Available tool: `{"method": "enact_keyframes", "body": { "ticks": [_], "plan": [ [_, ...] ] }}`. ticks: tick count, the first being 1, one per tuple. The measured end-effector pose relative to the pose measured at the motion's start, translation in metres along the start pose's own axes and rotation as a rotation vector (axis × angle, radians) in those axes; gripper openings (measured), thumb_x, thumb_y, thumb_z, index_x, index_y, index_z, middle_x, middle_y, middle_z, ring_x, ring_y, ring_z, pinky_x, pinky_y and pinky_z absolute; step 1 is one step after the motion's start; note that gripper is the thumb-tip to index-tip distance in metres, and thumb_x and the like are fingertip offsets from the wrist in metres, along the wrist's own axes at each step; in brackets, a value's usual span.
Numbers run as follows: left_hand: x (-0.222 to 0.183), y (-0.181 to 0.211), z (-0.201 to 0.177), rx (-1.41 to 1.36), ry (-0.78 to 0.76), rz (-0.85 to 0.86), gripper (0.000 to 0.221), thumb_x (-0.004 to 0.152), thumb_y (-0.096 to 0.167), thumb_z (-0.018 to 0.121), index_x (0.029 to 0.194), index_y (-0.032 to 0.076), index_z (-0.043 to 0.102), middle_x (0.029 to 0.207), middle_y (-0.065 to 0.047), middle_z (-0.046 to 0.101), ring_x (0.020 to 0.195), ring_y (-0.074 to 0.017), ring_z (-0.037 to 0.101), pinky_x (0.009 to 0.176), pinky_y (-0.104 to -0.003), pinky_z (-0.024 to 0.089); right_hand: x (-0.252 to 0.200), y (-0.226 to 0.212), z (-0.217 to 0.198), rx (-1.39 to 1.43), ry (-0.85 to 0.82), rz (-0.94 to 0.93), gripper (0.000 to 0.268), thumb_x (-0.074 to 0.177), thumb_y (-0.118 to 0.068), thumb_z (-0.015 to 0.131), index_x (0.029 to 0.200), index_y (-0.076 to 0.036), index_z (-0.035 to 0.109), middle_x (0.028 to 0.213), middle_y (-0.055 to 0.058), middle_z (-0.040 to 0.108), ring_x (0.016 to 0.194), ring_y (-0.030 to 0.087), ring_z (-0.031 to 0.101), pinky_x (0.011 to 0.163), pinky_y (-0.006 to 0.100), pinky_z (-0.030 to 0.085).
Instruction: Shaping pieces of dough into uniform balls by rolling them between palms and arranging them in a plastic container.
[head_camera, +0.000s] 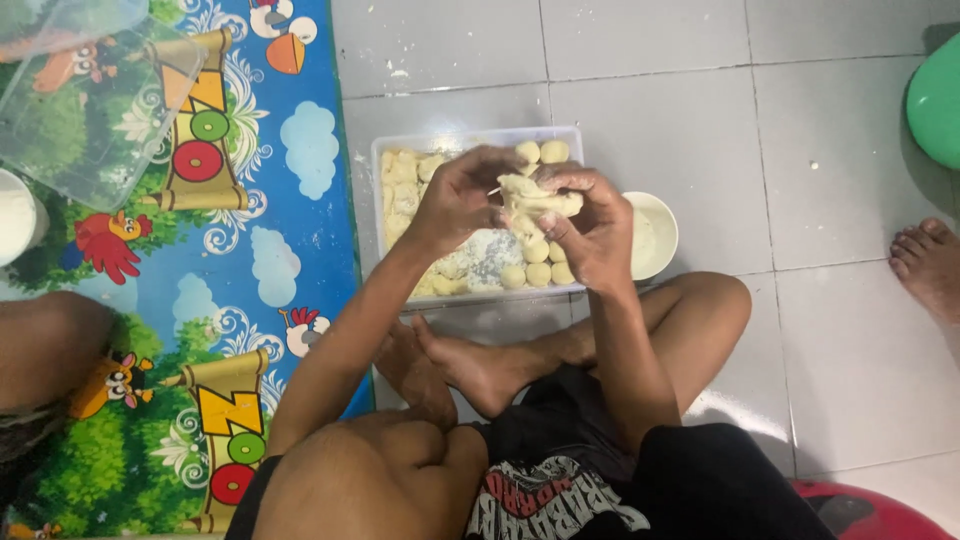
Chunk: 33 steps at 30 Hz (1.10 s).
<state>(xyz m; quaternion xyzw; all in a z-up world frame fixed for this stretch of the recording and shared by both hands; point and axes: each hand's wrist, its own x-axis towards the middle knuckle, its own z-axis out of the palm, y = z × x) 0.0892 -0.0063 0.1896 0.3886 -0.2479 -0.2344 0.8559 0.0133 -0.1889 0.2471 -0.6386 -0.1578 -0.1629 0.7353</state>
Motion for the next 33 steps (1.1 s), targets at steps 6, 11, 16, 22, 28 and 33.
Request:
{"method": "enact_keyframes", "body": {
  "ticks": [6,11,16,22,28,33],
  "plan": [
    [-0.046,-0.038,-0.019,0.494,0.415,-0.113,0.036,0.077,0.018,0.097,0.105,0.003,0.078,0.088,-0.009,0.077,0.086,-0.0096,0.066,0.078,-0.032,0.060,-0.039,0.055,0.003,-0.068,0.072,0.222,0.035,0.088,0.002,0.076,0.121,0.006,0.064,0.123,0.023,0.065,0.122,0.034,0.058,0.104,0.048,0.047],
    [-0.079,-0.076,-0.017,0.585,0.792,-0.268,0.026,0.093,0.026,0.082,0.096,0.000,0.077,0.088,-0.018,0.075,0.092,-0.0221,0.071,0.080,-0.044,0.056,-0.070,0.096,0.004,-0.145,-0.058,0.534,0.051,0.089,0.008,0.072,0.137,0.001,0.055,0.142,0.023,0.054,0.130,0.048,0.054,0.104,0.057,0.053],
    [-0.119,-0.132,-0.028,0.628,0.741,-0.288,0.032,0.100,0.025,0.075,0.108,-0.006,0.074,0.101,-0.029,0.074,0.106,-0.0399,0.069,0.088,-0.050,0.057,-0.124,0.167,-0.010,-0.261,0.179,0.682,0.049,0.086,-0.004,0.081,0.125,0.002,0.052,0.114,0.022,0.062,0.093,0.026,0.067,0.083,0.044,0.058],
    [-0.114,-0.130,-0.015,0.692,0.639,-0.244,0.034,0.093,0.012,0.079,0.118,-0.008,0.067,0.110,-0.032,0.070,0.111,-0.0482,0.068,0.093,-0.055,0.058,-0.130,0.165,-0.003,-0.634,0.166,0.476,0.035,0.082,-0.005,0.081,0.114,-0.006,0.067,0.109,0.017,0.062,0.091,0.038,0.071,0.079,0.040,0.061],
    [-0.117,-0.143,-0.042,0.558,0.700,-0.290,0.048,0.096,0.017,0.075,0.131,-0.011,0.057,0.122,-0.034,0.061,0.120,-0.0460,0.063,0.100,-0.054,0.055,-0.127,0.142,0.000,-0.600,-0.036,0.322,0.053,0.084,-0.004,0.078,0.135,-0.011,0.067,0.116,0.015,0.070,0.092,0.031,0.073,0.077,0.044,0.060],
    [-0.117,-0.137,-0.040,0.524,0.660,-0.329,0.053,0.104,0.028,0.069,0.133,-0.014,0.056,0.124,-0.038,0.060,0.123,-0.0513,0.060,0.102,-0.061,0.053,-0.134,0.168,-0.011,-0.281,0.070,0.394,0.044,0.082,0.002,0.081,0.124,0.001,0.068,0.109,0.017,0.076,0.100,0.027,0.073,0.087,0.037,0.059]
  ]
}}
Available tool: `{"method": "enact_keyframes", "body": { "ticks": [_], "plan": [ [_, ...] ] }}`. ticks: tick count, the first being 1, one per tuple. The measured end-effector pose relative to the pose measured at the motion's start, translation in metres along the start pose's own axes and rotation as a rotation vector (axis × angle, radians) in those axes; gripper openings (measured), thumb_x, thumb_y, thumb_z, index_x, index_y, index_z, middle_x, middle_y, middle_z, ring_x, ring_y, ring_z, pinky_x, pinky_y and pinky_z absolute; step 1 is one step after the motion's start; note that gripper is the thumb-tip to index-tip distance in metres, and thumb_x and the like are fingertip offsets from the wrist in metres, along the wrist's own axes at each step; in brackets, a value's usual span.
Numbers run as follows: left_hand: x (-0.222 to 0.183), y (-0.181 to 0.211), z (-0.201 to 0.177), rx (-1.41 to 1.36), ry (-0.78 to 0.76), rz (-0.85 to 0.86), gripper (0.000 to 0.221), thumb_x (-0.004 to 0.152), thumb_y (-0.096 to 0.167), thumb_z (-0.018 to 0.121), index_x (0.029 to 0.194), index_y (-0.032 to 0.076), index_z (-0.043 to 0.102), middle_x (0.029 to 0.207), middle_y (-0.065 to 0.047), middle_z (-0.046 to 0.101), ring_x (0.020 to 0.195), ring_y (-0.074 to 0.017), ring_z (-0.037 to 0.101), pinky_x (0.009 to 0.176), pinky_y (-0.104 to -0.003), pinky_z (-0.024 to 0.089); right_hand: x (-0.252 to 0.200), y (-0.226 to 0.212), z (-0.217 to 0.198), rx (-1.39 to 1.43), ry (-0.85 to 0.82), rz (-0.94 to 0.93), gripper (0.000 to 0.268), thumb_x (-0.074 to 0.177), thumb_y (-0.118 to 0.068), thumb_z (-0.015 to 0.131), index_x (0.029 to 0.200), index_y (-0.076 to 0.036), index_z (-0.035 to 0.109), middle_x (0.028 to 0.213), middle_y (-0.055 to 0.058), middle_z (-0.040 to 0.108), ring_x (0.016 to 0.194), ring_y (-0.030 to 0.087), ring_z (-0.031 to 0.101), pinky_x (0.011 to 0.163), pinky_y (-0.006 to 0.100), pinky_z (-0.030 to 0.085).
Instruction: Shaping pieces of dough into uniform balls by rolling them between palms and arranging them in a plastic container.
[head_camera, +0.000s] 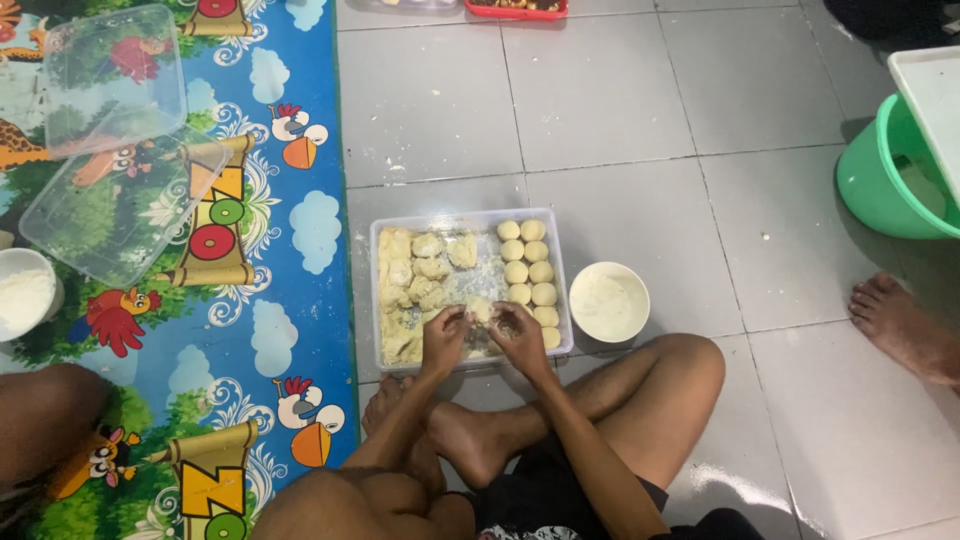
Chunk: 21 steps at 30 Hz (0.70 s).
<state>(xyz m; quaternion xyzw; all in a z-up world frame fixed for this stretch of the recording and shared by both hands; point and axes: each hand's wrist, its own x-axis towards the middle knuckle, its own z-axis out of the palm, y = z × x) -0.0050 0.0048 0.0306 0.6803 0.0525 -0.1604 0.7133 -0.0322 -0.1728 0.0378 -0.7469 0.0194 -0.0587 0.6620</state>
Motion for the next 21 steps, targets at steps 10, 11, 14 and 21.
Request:
{"method": "enact_keyframes", "body": {
  "ticks": [10,11,14,21],
  "plan": [
    [-0.001,-0.022,-0.004,-0.087,-0.003,0.106,0.028,0.092,0.011,0.084,0.110,-0.009,0.074,0.103,-0.031,0.075,0.109,-0.0348,0.068,0.090,-0.048,0.058,0.002,0.009,-0.008,0.138,-0.062,0.221,0.035,0.092,-0.008,0.076,0.126,-0.002,0.067,0.109,0.015,0.074,0.101,0.021,0.070,0.089,0.039,0.058],
    [0.001,-0.024,-0.003,-0.093,-0.010,0.107,0.027,0.090,0.007,0.085,0.109,-0.010,0.074,0.103,-0.033,0.074,0.109,-0.0372,0.069,0.090,-0.049,0.058,0.003,0.017,-0.010,0.162,-0.062,0.217,0.030,0.094,-0.005,0.074,0.123,0.000,0.067,0.105,0.016,0.074,0.098,0.020,0.070,0.087,0.039,0.059],
    [-0.001,-0.028,0.003,-0.054,-0.065,0.100,0.043,0.083,0.004,0.088,0.119,-0.006,0.066,0.113,-0.026,0.064,0.106,-0.0312,0.062,0.092,-0.045,0.059,0.000,0.013,-0.010,0.038,-0.037,0.149,0.028,0.095,-0.008,0.073,0.120,0.004,0.068,0.080,0.019,0.070,0.076,0.014,0.065,0.065,0.035,0.055],
    [-0.009,-0.005,0.000,0.042,-0.162,0.118,0.065,0.093,0.019,0.083,0.138,-0.007,0.044,0.105,-0.033,0.057,0.096,-0.0391,0.069,0.087,-0.052,0.059,0.001,0.008,-0.006,0.105,-0.007,0.161,0.027,0.095,-0.002,0.070,0.121,0.004,0.067,0.079,0.018,0.069,0.071,0.016,0.068,0.067,0.034,0.059]
  ]
}}
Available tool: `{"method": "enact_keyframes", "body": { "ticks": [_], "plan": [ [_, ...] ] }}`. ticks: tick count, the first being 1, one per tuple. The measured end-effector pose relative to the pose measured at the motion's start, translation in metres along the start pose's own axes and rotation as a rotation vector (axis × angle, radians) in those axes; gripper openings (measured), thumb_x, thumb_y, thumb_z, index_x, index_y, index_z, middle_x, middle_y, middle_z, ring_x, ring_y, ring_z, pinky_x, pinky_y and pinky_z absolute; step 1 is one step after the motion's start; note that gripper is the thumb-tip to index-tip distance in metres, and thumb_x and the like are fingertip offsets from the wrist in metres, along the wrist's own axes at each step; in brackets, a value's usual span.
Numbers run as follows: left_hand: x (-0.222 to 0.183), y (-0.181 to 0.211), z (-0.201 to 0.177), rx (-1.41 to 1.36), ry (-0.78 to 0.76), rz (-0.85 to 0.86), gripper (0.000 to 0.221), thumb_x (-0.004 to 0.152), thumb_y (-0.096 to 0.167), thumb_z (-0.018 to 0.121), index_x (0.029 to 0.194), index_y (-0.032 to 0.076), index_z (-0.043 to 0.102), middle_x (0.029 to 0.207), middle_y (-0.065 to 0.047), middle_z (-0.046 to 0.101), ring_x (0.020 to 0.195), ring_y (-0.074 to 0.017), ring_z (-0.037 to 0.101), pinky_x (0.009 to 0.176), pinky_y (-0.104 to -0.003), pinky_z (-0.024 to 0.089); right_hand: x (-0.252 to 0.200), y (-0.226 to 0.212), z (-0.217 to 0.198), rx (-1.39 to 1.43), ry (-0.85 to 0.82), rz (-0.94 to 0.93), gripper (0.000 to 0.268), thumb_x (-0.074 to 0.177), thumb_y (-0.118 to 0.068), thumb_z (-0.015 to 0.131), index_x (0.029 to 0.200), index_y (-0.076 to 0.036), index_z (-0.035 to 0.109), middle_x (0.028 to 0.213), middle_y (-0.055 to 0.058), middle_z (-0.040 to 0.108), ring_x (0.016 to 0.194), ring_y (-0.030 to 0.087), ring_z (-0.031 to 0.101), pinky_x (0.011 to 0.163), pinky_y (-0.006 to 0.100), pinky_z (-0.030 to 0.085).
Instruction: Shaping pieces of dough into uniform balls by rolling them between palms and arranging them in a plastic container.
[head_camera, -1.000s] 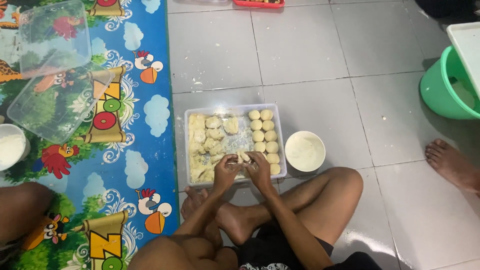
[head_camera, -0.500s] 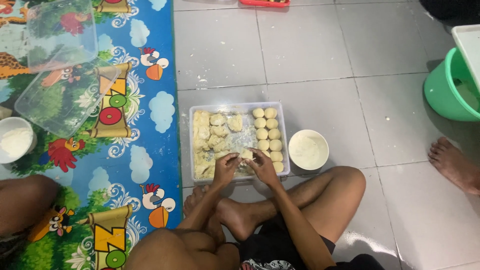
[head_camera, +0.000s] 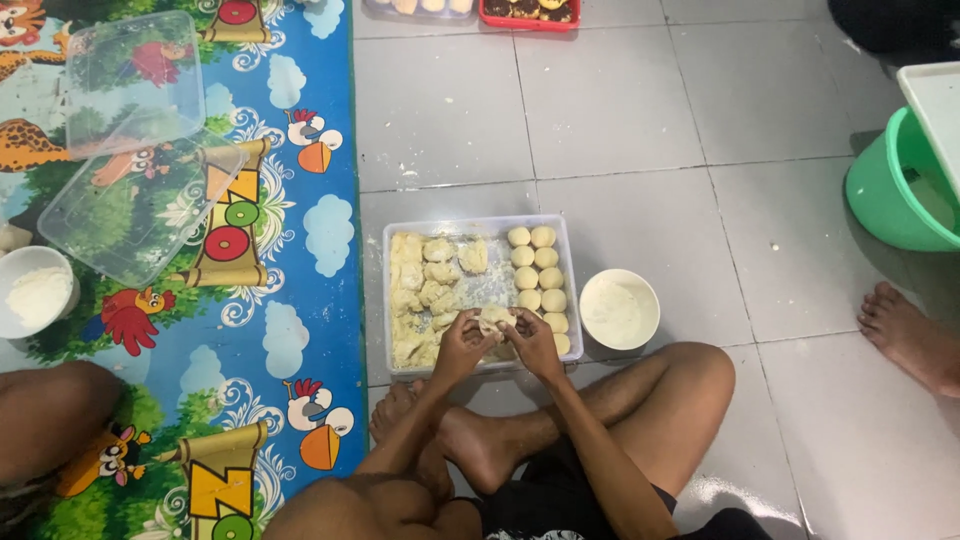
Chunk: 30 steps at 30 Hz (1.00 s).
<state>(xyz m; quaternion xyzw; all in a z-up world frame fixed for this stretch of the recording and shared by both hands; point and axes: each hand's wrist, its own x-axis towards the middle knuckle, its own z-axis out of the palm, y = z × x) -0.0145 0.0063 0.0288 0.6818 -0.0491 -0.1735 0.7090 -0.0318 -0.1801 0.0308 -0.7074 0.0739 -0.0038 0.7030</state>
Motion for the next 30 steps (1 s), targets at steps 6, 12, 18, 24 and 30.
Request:
{"method": "enact_keyframes", "body": {
  "ticks": [6,12,18,24,30],
  "plan": [
    [0.002,-0.028,-0.005,0.006,0.112,-0.012,0.049,0.098,0.020,0.076,0.132,-0.010,0.059,0.106,-0.033,0.063,0.108,-0.0430,0.070,0.089,-0.053,0.059,-0.001,-0.020,-0.002,0.085,-0.075,0.058,0.028,0.102,-0.003,0.060,0.128,0.001,0.069,0.111,0.025,0.073,0.087,0.028,0.073,0.074,0.042,0.061],
    [0.002,-0.017,-0.004,0.025,0.094,0.075,0.036,0.102,0.016,0.068,0.126,-0.012,0.066,0.107,-0.039,0.068,0.108,-0.0501,0.068,0.086,-0.053,0.060,0.002,-0.021,-0.002,0.161,-0.145,0.069,0.051,0.090,0.005,0.072,0.138,-0.003,0.057,0.119,0.013,0.064,0.081,0.015,0.063,0.068,0.032,0.061],
    [-0.005,0.005,0.004,0.145,0.070,0.150,0.048,0.098,0.009,0.068,0.144,0.000,0.061,0.107,-0.037,0.068,0.112,-0.0489,0.065,0.093,-0.056,0.058,0.003,0.013,-0.003,0.112,0.054,0.130,0.022,0.093,-0.004,0.073,0.109,0.004,0.059,0.093,0.011,0.059,0.071,0.017,0.069,0.063,0.032,0.062],
    [-0.003,-0.007,0.004,0.154,0.153,0.144,0.045,0.089,0.015,0.085,0.129,0.000,0.071,0.092,-0.029,0.071,0.087,-0.0321,0.075,0.079,-0.045,0.063,-0.005,-0.026,0.006,-0.159,0.041,0.082,0.017,0.097,-0.005,0.069,0.108,0.000,0.057,0.098,0.023,0.064,0.087,0.042,0.075,0.072,0.047,0.063],
    [-0.003,-0.006,0.001,0.048,0.285,0.047,0.025,0.097,0.011,0.074,0.118,-0.004,0.073,0.078,-0.022,0.068,0.062,-0.0229,0.071,0.062,-0.036,0.059,-0.007,-0.024,0.001,-0.123,-0.150,-0.159,0.035,0.095,-0.002,0.068,0.129,-0.006,0.072,0.119,0.025,0.065,0.101,0.041,0.070,0.084,0.052,0.060]
  ]
}}
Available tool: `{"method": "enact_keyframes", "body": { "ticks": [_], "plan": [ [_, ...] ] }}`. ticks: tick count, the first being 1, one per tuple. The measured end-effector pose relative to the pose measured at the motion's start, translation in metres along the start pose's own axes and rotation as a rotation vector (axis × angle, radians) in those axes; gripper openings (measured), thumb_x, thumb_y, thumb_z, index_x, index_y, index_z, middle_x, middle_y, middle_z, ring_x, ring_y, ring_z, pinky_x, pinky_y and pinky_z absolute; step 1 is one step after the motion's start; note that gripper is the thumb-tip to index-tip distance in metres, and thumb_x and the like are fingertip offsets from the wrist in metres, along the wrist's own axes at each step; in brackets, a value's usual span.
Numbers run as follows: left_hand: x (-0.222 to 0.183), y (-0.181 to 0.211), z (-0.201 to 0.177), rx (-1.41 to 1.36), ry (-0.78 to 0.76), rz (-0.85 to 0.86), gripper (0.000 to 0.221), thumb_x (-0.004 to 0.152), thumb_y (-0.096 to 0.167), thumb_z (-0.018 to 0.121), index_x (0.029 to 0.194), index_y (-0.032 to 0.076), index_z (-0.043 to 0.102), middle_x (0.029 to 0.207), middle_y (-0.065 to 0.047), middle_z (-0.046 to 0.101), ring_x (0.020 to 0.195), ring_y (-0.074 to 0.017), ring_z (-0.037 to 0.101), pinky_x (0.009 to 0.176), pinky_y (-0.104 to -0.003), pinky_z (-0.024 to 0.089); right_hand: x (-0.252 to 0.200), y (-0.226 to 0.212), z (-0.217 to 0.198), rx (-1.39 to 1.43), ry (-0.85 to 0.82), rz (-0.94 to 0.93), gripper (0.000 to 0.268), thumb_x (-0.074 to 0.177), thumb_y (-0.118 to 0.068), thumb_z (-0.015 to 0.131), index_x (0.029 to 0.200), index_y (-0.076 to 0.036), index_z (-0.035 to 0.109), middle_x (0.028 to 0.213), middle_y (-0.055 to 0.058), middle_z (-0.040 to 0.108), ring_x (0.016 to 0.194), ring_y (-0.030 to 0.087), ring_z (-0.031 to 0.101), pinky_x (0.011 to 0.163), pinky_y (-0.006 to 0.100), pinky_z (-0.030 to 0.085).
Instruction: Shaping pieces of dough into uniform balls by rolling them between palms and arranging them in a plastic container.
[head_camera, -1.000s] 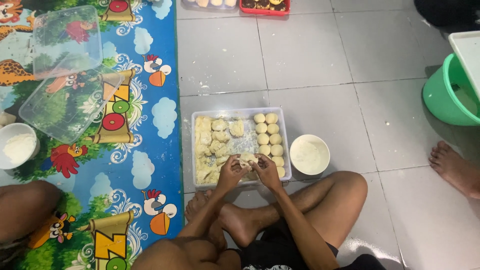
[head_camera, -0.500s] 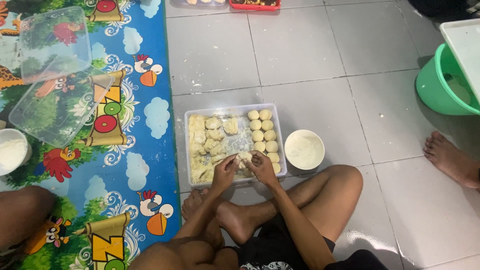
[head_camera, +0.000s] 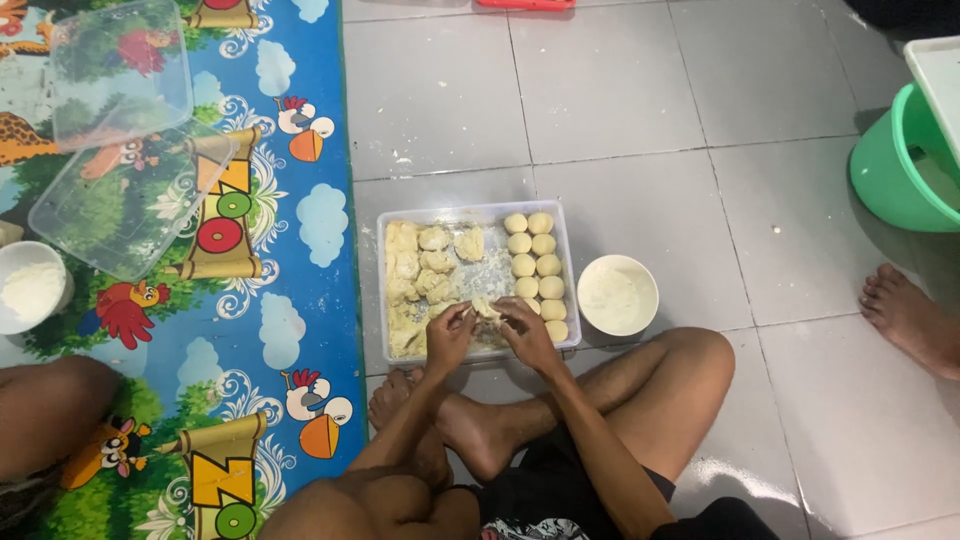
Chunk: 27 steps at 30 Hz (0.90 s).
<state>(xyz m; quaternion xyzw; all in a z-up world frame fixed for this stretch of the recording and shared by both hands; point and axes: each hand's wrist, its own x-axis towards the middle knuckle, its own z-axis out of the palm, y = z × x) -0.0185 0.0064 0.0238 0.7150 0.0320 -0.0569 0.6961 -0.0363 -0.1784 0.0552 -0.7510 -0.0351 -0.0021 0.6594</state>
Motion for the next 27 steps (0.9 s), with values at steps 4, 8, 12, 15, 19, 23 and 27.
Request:
{"method": "enact_keyframes", "body": {
  "ticks": [4,8,12,15,19,23,27],
  "plan": [
    [-0.001,0.001,-0.001,-0.058,-0.079,-0.075,0.036,0.099,0.016,0.070,0.130,-0.001,0.069,0.106,-0.031,0.073,0.090,-0.0300,0.075,0.083,-0.046,0.059,0.002,-0.001,0.001,-0.043,0.078,-0.073,0.023,0.094,-0.005,0.072,0.115,-0.008,0.078,0.108,0.017,0.069,0.100,0.030,0.064,0.091,0.045,0.054],
    [0.004,0.002,0.002,0.056,-0.098,-0.031,0.041,0.092,0.027,0.084,0.125,0.005,0.075,0.065,-0.012,0.063,0.066,-0.0143,0.063,0.065,-0.031,0.054,0.001,0.000,0.004,-0.160,0.002,-0.146,0.015,0.084,-0.009,0.084,0.097,-0.016,0.084,0.103,0.015,0.072,0.085,0.038,0.072,0.081,0.051,0.058],
    [0.004,0.016,-0.003,-0.046,-0.106,-0.143,0.040,0.101,0.029,0.072,0.132,0.003,0.071,0.119,-0.032,0.070,0.115,-0.0441,0.067,0.096,-0.054,0.054,-0.001,0.028,0.008,0.031,0.067,0.014,0.026,0.080,0.002,0.084,0.103,-0.001,0.072,0.102,0.019,0.071,0.098,0.035,0.072,0.091,0.044,0.059],
    [0.004,0.014,-0.002,-0.111,-0.092,-0.118,0.038,0.101,0.021,0.074,0.133,0.002,0.069,0.127,-0.031,0.068,0.123,-0.0413,0.061,0.099,-0.055,0.052,0.001,0.028,0.006,0.146,0.099,0.109,0.037,0.080,0.004,0.080,0.105,0.000,0.054,0.111,0.020,0.065,0.108,0.032,0.066,0.095,0.042,0.056],
    [-0.001,0.024,-0.001,-0.161,-0.074,-0.077,0.026,0.098,0.014,0.076,0.121,0.001,0.074,0.105,-0.022,0.077,0.095,-0.0194,0.064,0.083,-0.039,0.053,0.004,-0.008,0.011,0.018,-0.037,0.229,0.054,0.081,0.001,0.083,0.128,0.005,0.057,0.119,0.030,0.066,0.111,0.040,0.068,0.094,0.044,0.057],
    [0.001,0.041,0.000,-0.138,-0.144,0.005,0.025,0.105,0.013,0.062,0.125,-0.001,0.069,0.135,-0.031,0.063,0.137,-0.0515,0.047,0.111,-0.062,0.043,0.008,-0.012,0.010,-0.065,0.008,0.249,0.035,0.088,-0.001,0.079,0.119,0.007,0.065,0.108,0.031,0.072,0.104,0.042,0.072,0.089,0.048,0.059],
    [0.000,0.040,0.004,-0.092,-0.183,0.060,0.029,0.105,0.012,0.063,0.131,-0.001,0.065,0.135,-0.029,0.061,0.136,-0.0535,0.046,0.111,-0.063,0.044,0.006,0.005,0.005,-0.102,0.080,0.271,0.020,0.091,-0.008,0.077,0.107,0.000,0.069,0.096,0.024,0.075,0.095,0.035,0.074,0.082,0.048,0.061]
  ]
}}
